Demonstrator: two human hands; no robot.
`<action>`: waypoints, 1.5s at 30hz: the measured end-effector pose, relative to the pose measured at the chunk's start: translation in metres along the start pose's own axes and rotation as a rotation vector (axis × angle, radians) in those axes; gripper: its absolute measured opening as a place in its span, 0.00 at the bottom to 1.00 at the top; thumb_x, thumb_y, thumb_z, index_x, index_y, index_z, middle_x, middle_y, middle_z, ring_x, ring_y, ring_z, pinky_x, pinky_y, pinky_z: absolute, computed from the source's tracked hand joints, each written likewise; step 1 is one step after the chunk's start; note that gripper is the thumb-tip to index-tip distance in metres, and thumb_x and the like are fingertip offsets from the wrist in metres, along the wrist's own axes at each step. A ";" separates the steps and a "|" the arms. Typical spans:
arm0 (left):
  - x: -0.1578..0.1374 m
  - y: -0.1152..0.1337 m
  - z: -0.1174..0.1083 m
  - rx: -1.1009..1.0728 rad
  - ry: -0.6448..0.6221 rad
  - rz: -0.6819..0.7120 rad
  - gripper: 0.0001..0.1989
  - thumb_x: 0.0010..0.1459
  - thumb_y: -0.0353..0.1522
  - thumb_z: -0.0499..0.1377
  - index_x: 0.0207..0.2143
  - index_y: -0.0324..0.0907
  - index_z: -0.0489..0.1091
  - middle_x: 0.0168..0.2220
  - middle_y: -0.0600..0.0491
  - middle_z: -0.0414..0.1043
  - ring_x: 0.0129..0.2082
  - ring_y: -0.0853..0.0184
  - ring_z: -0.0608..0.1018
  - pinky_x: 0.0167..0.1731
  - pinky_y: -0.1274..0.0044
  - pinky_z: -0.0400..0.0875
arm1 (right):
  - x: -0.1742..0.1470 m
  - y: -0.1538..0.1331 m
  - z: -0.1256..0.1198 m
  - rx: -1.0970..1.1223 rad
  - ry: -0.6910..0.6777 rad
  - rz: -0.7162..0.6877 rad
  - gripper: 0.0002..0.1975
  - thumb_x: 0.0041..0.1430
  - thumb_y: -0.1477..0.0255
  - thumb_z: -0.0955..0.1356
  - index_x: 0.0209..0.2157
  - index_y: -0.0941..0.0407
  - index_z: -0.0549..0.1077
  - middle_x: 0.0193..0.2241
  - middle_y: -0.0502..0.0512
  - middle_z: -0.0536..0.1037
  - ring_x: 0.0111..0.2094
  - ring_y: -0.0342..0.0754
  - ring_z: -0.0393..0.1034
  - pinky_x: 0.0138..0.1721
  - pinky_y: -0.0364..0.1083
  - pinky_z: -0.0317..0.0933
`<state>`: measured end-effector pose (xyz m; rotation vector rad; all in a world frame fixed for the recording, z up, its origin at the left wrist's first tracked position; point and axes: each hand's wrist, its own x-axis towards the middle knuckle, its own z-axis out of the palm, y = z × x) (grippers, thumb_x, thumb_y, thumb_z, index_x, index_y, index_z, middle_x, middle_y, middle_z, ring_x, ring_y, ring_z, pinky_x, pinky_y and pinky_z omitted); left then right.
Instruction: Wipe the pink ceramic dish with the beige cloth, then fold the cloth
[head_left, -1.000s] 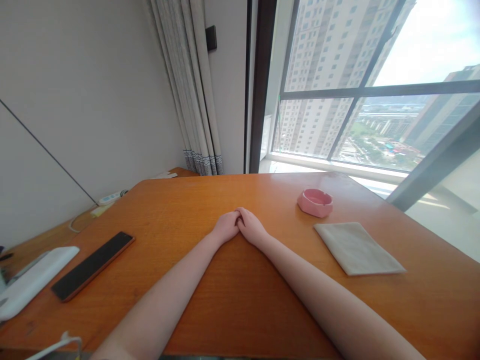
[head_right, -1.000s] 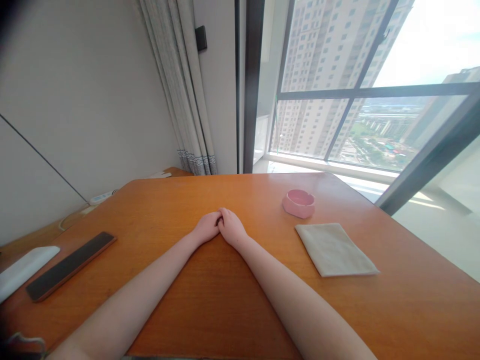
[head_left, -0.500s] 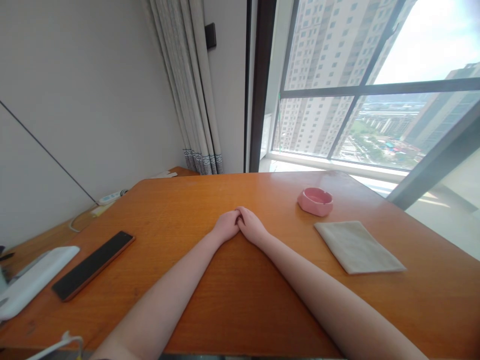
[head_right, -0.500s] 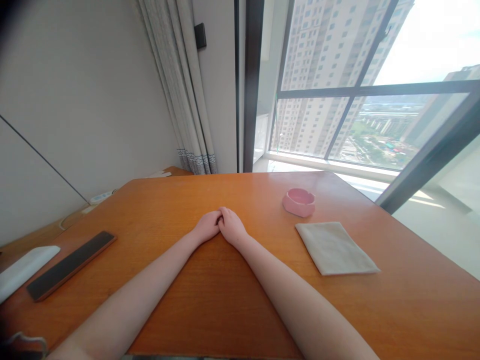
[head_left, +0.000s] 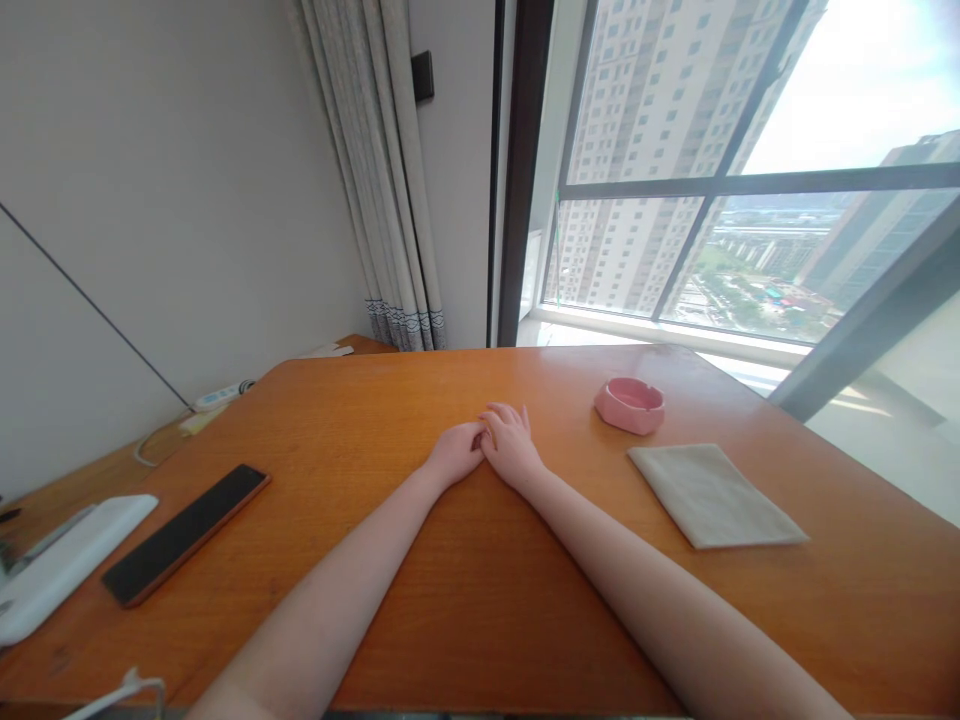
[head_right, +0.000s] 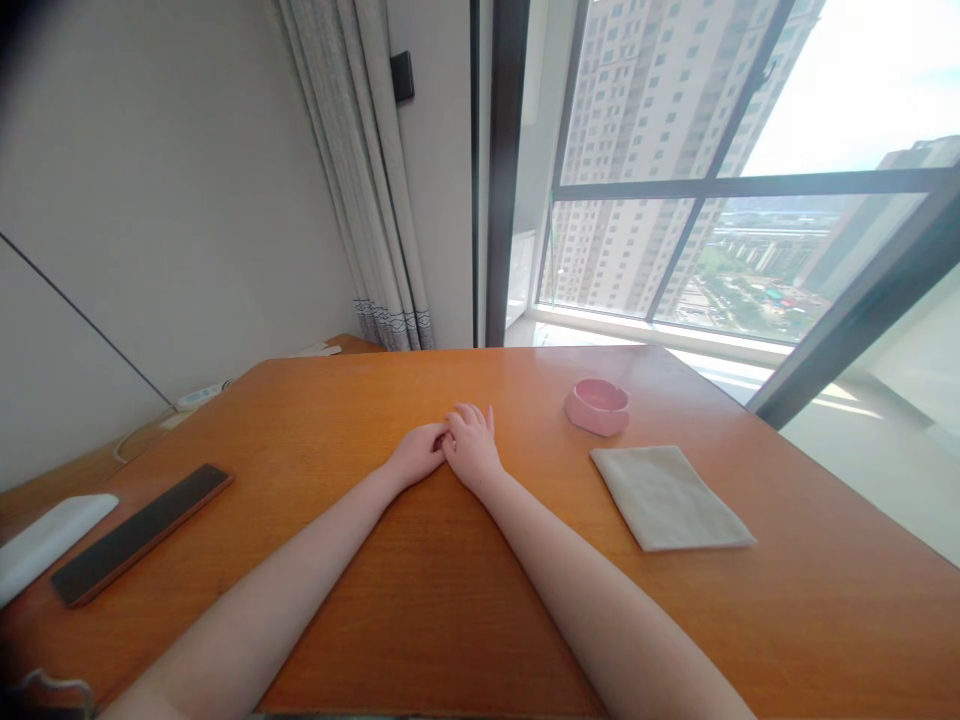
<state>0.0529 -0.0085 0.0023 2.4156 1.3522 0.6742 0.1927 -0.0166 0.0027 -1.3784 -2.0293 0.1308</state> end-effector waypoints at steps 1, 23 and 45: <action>0.000 0.000 -0.001 -0.007 -0.001 -0.004 0.09 0.55 0.31 0.51 0.34 0.41 0.70 0.30 0.52 0.74 0.30 0.66 0.74 0.30 0.77 0.65 | 0.002 0.006 -0.009 -0.082 0.097 -0.010 0.16 0.55 0.75 0.61 0.47 0.56 0.67 0.54 0.61 0.64 0.58 0.56 0.52 0.60 0.63 0.36; 0.003 -0.004 0.000 -0.093 -0.030 -0.031 0.10 0.56 0.34 0.50 0.32 0.41 0.70 0.29 0.53 0.72 0.29 0.68 0.72 0.30 0.78 0.64 | -0.004 0.118 -0.096 -0.707 0.056 0.575 0.16 0.59 0.66 0.58 0.34 0.60 0.73 0.32 0.63 0.78 0.39 0.57 0.68 0.56 0.60 0.35; -0.012 0.007 -0.032 0.242 0.111 0.168 0.09 0.54 0.37 0.58 0.34 0.41 0.66 0.39 0.48 0.68 0.44 0.60 0.68 0.51 0.64 0.61 | -0.002 0.005 -0.027 0.064 -0.057 -0.350 0.17 0.60 0.68 0.61 0.51 0.55 0.65 0.49 0.59 0.69 0.56 0.53 0.57 0.61 0.59 0.44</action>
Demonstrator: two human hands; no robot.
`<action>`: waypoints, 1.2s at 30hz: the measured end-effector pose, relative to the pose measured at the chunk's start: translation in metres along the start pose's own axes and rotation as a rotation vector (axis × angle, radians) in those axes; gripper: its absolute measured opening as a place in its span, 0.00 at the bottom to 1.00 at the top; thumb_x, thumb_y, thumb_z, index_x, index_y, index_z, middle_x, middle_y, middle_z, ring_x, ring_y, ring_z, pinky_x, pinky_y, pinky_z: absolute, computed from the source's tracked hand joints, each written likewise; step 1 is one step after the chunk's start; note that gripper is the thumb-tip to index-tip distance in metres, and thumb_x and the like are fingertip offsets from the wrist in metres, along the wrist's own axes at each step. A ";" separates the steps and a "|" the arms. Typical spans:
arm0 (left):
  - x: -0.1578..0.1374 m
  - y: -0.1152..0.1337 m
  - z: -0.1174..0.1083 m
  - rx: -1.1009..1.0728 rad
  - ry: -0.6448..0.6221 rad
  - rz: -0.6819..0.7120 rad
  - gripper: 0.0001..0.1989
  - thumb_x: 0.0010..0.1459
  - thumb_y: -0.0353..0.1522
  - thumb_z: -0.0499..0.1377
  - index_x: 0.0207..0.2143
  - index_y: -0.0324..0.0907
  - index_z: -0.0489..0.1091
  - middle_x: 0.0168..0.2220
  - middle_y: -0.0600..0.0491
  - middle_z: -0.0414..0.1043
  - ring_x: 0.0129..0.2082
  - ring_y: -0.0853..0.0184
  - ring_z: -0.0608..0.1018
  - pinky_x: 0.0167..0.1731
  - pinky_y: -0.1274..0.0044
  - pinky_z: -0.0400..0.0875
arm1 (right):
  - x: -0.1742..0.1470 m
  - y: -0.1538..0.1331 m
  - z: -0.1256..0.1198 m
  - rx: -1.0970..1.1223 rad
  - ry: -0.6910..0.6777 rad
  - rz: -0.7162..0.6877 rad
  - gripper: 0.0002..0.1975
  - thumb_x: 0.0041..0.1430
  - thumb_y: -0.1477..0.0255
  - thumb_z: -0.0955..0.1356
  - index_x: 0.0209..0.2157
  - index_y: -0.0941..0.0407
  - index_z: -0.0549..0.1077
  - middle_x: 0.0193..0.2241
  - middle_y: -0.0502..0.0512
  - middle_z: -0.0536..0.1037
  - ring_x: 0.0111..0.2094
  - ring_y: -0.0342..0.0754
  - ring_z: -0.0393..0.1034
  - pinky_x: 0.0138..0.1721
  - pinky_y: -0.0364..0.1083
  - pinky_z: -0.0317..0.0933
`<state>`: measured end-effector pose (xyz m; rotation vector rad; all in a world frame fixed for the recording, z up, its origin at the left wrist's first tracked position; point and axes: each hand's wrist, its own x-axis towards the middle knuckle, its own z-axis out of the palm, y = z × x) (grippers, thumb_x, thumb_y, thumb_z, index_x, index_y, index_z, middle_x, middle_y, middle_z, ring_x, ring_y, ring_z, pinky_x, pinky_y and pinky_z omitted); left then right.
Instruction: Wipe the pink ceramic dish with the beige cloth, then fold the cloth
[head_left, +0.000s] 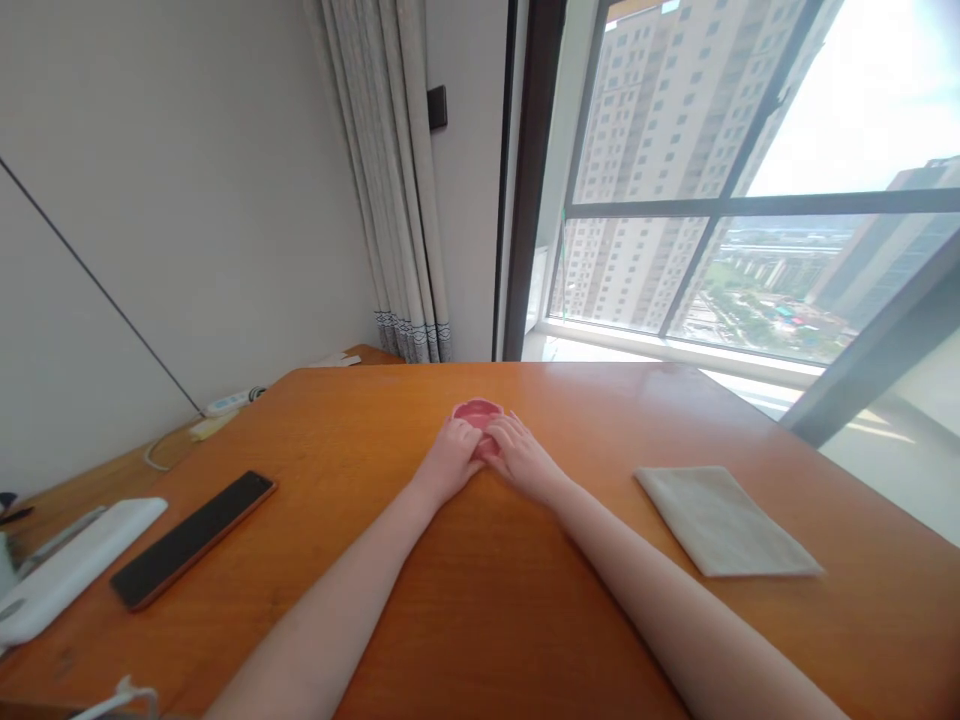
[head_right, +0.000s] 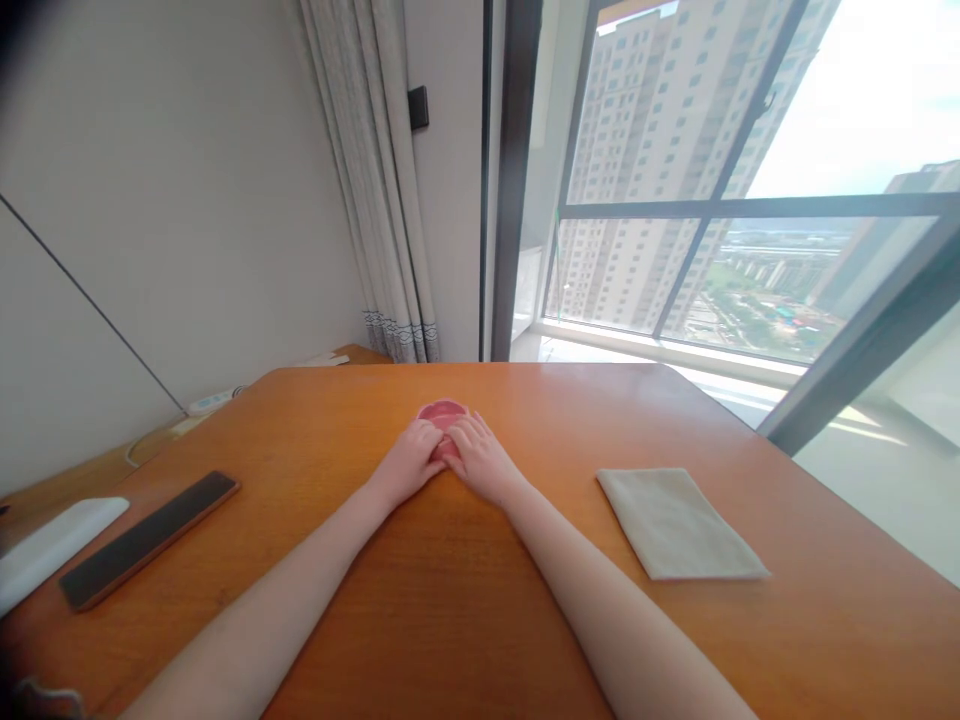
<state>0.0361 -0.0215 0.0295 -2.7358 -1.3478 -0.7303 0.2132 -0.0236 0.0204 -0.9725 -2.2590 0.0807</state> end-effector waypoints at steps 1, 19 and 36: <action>-0.004 -0.006 -0.006 0.007 0.029 -0.020 0.09 0.54 0.37 0.58 0.34 0.42 0.65 0.38 0.48 0.68 0.43 0.60 0.68 0.49 0.65 0.62 | -0.001 0.003 0.002 0.007 0.047 0.034 0.21 0.61 0.67 0.60 0.55 0.56 0.60 0.53 0.61 0.65 0.59 0.53 0.52 0.61 0.58 0.44; -0.076 -0.137 -0.045 0.446 0.172 -0.622 0.15 0.51 0.41 0.56 0.35 0.39 0.69 0.36 0.44 0.74 0.40 0.54 0.71 0.46 0.66 0.62 | -0.010 0.032 0.015 -0.144 -0.232 0.312 0.19 0.63 0.65 0.58 0.51 0.58 0.68 0.53 0.59 0.67 0.55 0.51 0.58 0.58 0.50 0.49; -0.046 -0.053 -0.040 0.164 0.372 -0.261 0.10 0.58 0.33 0.50 0.41 0.42 0.66 0.53 0.45 0.63 0.55 0.58 0.64 0.59 0.57 0.48 | -0.131 0.051 -0.135 -0.773 -0.400 0.962 0.18 0.59 0.77 0.57 0.47 0.59 0.71 0.53 0.70 0.66 0.53 0.62 0.62 0.47 0.58 0.58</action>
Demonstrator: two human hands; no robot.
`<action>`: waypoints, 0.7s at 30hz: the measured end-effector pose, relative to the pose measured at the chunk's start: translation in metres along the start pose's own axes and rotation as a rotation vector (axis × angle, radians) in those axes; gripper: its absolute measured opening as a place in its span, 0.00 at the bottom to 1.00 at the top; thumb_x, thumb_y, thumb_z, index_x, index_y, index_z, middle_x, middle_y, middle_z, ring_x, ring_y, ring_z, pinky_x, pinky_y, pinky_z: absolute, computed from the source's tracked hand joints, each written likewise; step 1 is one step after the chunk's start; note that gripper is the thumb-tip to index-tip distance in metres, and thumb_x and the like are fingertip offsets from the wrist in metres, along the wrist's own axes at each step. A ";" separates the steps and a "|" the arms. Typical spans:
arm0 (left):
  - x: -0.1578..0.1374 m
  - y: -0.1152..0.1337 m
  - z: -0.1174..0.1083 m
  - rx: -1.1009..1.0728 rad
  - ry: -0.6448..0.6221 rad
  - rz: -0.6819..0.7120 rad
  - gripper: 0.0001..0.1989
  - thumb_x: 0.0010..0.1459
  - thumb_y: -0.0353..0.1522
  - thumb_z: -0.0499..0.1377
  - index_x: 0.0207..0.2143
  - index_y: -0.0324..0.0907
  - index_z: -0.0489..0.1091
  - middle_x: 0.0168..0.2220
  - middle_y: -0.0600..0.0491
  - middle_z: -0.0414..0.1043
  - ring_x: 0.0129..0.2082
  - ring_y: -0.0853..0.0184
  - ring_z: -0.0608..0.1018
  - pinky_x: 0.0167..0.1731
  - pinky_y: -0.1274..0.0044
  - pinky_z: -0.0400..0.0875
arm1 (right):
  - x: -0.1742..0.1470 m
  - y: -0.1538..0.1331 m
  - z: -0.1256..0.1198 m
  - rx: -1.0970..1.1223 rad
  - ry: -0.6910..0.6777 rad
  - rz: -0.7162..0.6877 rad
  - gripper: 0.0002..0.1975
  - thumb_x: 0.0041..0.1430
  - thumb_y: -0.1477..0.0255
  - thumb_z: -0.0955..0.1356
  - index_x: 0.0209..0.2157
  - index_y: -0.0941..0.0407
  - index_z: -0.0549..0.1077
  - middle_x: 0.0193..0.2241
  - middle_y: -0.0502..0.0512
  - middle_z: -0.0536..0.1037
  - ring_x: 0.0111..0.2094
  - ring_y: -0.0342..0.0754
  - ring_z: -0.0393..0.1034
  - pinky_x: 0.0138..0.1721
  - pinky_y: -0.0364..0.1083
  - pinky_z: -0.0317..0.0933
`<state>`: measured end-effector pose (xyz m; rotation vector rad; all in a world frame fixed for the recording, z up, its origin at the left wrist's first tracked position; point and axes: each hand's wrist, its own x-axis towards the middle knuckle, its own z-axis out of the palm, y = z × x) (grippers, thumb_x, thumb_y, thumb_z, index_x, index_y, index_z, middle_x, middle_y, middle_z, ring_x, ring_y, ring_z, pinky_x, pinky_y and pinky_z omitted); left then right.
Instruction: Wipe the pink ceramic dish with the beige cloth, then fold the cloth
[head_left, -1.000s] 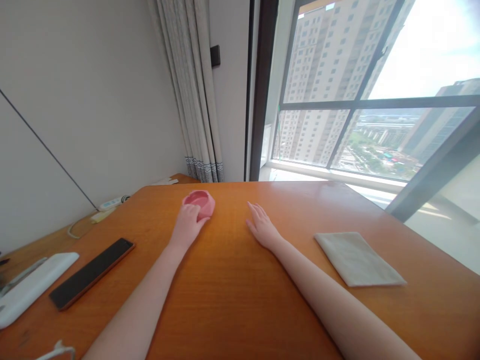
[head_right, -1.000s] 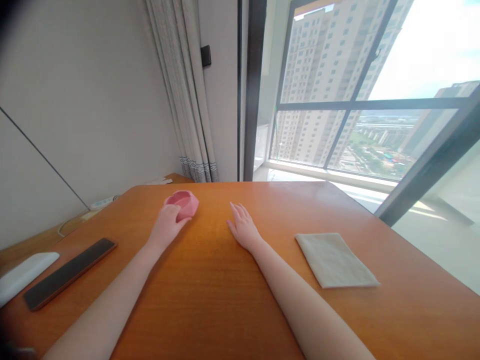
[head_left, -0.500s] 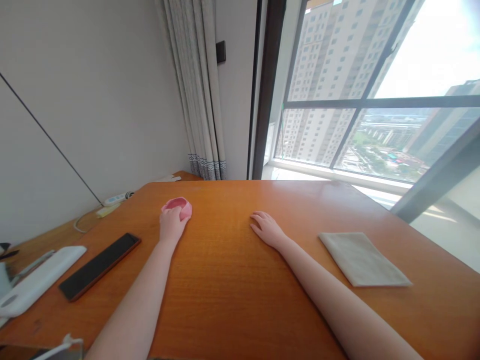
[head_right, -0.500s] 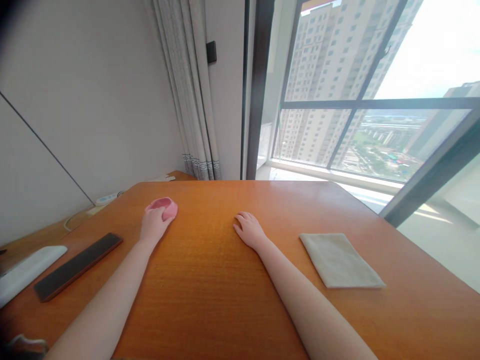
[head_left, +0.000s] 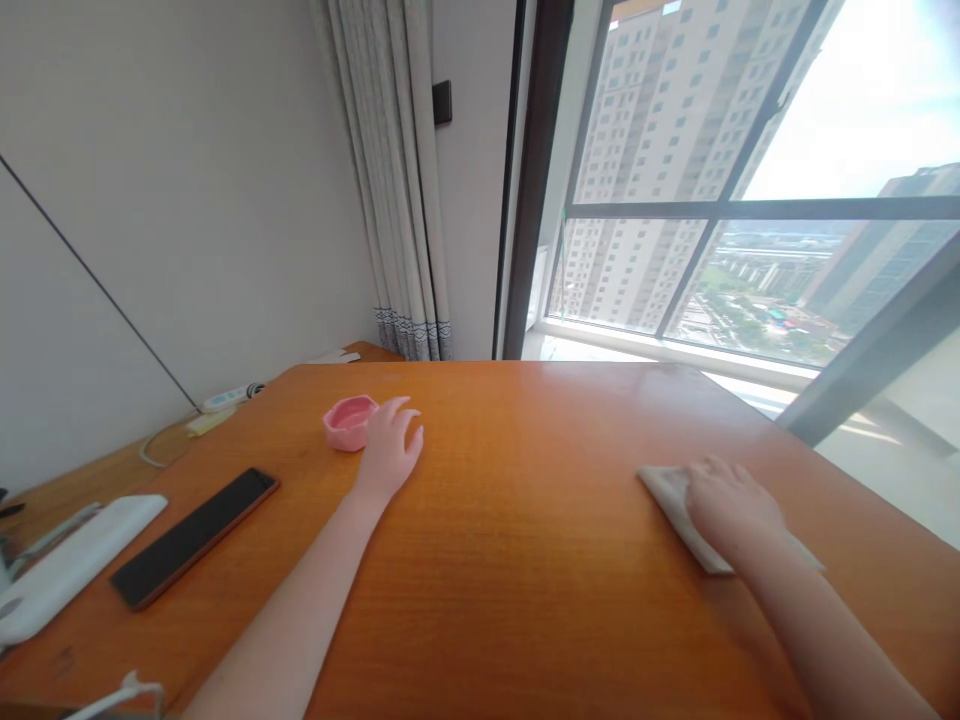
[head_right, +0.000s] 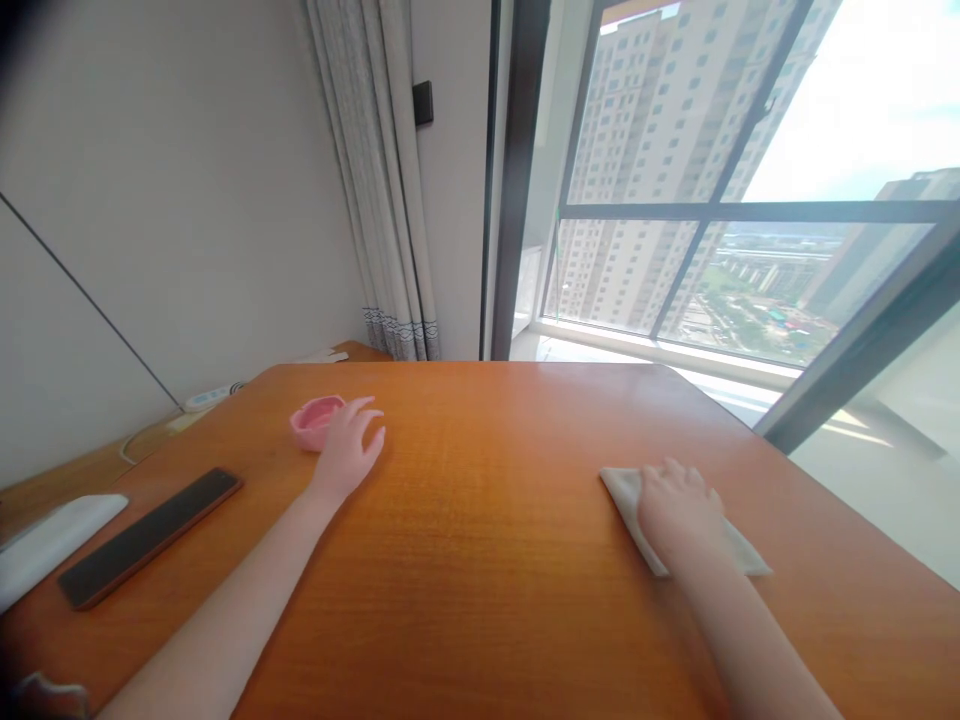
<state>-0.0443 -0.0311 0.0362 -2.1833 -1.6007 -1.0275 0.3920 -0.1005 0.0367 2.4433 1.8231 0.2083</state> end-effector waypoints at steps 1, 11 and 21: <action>-0.002 0.015 0.001 -0.063 -0.047 0.060 0.10 0.58 0.32 0.50 0.41 0.43 0.66 0.53 0.46 0.63 0.56 0.60 0.64 0.59 0.58 0.48 | -0.002 0.010 0.003 0.002 -0.089 0.032 0.18 0.58 0.79 0.56 0.44 0.59 0.73 0.48 0.70 0.70 0.48 0.60 0.67 0.44 0.55 0.61; -0.043 0.133 -0.005 -0.470 -0.651 0.348 0.25 0.62 0.41 0.46 0.58 0.40 0.56 0.57 0.44 0.61 0.58 0.63 0.64 0.58 0.68 0.57 | -0.074 -0.140 -0.048 0.296 -0.140 -0.509 0.17 0.61 0.75 0.57 0.46 0.63 0.70 0.43 0.68 0.74 0.44 0.55 0.69 0.42 0.48 0.60; -0.087 -0.006 -0.056 0.036 -0.651 -0.072 0.12 0.54 0.34 0.49 0.40 0.44 0.66 0.53 0.48 0.67 0.55 0.58 0.68 0.58 0.56 0.50 | -0.036 -0.139 -0.025 0.386 -0.115 -0.597 0.14 0.57 0.72 0.60 0.43 0.57 0.72 0.47 0.62 0.72 0.49 0.53 0.64 0.48 0.48 0.56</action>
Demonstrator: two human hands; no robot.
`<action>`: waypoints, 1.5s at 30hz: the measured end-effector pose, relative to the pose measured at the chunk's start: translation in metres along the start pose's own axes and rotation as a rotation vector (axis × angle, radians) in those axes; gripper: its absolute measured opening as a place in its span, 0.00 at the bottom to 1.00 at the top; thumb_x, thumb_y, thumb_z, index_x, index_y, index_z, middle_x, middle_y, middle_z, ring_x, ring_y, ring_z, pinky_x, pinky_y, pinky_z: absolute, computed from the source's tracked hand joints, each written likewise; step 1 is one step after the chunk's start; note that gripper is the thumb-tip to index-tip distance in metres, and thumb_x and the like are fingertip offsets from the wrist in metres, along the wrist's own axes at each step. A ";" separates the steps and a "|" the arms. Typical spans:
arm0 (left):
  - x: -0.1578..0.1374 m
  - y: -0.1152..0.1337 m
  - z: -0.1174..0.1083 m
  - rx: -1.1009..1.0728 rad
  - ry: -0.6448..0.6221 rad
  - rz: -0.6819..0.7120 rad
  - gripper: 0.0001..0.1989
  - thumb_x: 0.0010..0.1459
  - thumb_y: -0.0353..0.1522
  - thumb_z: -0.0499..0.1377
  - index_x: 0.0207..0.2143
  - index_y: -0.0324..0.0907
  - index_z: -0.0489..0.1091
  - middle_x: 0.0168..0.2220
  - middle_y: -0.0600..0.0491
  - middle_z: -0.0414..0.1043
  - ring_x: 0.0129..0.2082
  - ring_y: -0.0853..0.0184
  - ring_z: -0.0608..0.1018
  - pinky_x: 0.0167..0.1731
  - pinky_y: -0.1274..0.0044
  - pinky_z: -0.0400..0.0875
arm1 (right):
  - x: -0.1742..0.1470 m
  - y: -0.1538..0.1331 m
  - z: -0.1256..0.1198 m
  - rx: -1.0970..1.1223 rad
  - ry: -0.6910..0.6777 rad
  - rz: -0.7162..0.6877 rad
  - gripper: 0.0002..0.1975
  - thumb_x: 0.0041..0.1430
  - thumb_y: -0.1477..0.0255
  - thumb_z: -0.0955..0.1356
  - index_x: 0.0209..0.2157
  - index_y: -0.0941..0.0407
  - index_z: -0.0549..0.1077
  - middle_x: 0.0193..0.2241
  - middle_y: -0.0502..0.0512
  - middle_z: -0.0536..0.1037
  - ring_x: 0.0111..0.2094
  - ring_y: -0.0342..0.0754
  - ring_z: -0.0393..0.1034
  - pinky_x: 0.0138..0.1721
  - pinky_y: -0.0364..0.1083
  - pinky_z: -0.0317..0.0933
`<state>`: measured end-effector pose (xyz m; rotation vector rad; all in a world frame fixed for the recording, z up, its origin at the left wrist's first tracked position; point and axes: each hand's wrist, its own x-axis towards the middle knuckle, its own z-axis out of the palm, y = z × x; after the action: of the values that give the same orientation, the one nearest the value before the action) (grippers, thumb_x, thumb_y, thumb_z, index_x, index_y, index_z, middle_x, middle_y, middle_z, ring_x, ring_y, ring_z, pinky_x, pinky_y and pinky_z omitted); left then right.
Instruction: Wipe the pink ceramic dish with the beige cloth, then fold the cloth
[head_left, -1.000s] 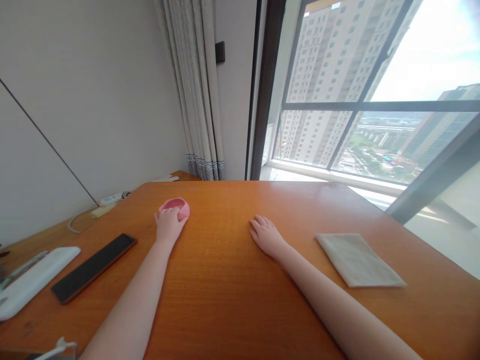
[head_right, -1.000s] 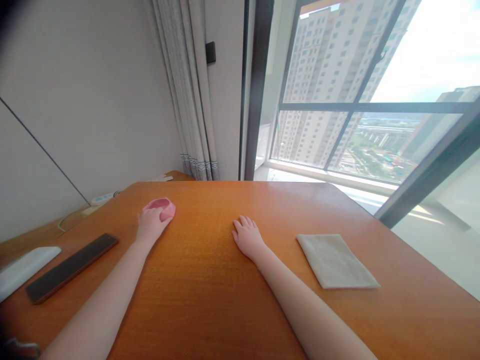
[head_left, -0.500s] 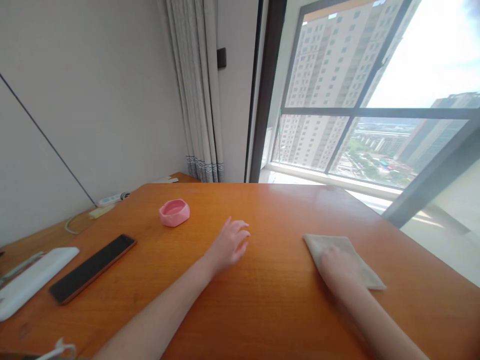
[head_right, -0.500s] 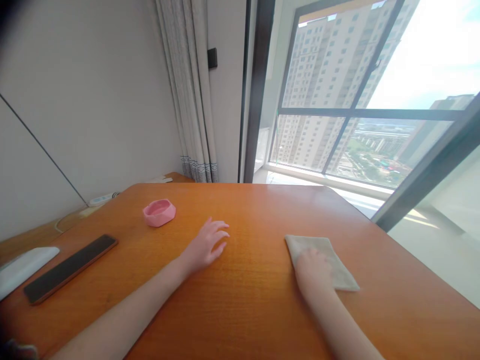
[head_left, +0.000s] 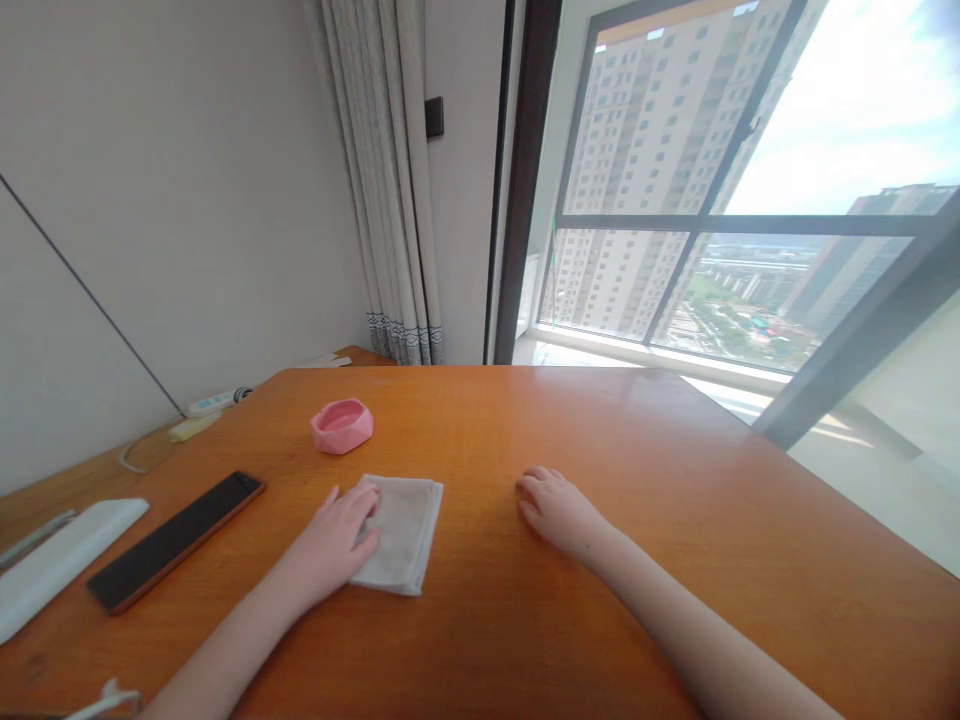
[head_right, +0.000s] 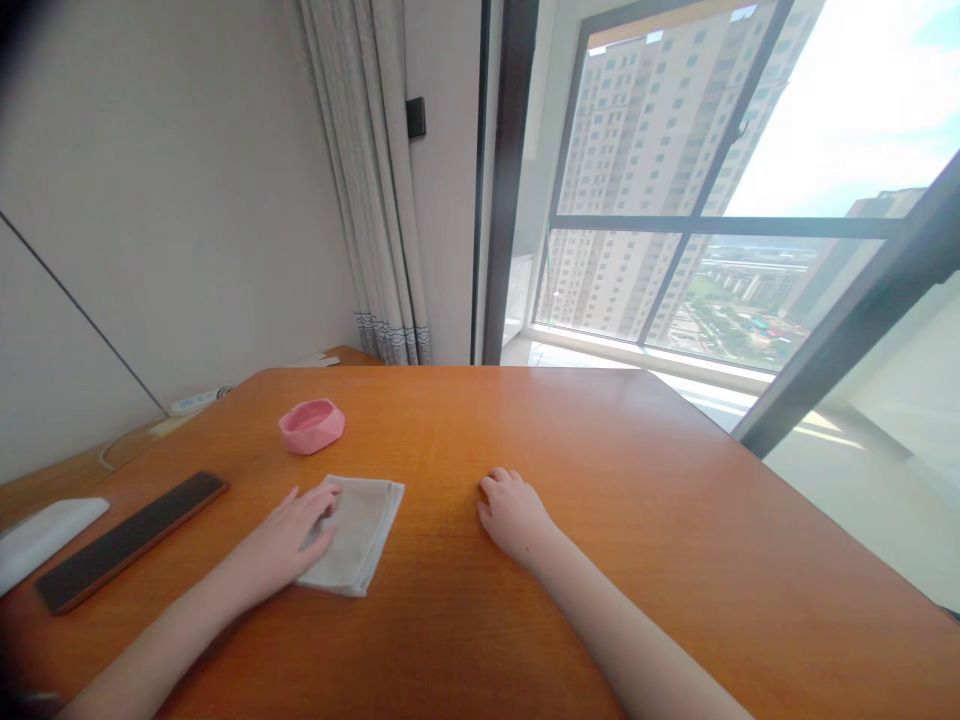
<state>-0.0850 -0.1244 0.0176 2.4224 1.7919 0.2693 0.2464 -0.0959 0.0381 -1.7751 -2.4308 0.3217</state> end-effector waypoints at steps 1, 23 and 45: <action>-0.004 -0.023 0.000 0.019 0.018 -0.076 0.14 0.51 0.30 0.48 0.40 0.43 0.65 0.50 0.47 0.69 0.52 0.59 0.70 0.59 0.56 0.50 | 0.004 0.005 0.007 -0.021 0.033 0.005 0.16 0.57 0.72 0.61 0.46 0.57 0.70 0.50 0.63 0.69 0.52 0.54 0.62 0.50 0.49 0.55; 0.141 0.097 0.012 -0.209 -0.068 0.146 0.08 0.53 0.30 0.51 0.35 0.43 0.67 0.31 0.52 0.74 0.30 0.65 0.75 0.31 0.76 0.68 | 0.090 0.004 0.039 0.021 0.358 0.136 0.16 0.61 0.68 0.59 0.48 0.57 0.67 0.53 0.64 0.66 0.55 0.56 0.55 0.56 0.57 0.44; 0.151 0.105 0.051 -0.224 0.121 0.262 0.12 0.55 0.26 0.48 0.39 0.41 0.68 0.40 0.47 0.73 0.41 0.62 0.74 0.43 0.72 0.67 | 0.102 -0.001 0.039 0.255 0.275 -0.202 0.13 0.55 0.79 0.59 0.41 0.58 0.69 0.43 0.58 0.73 0.46 0.47 0.65 0.48 0.45 0.56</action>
<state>0.0672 -0.0109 -0.0002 2.5177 1.3929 0.6175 0.2055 -0.0029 -0.0033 -1.3588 -2.2359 0.3255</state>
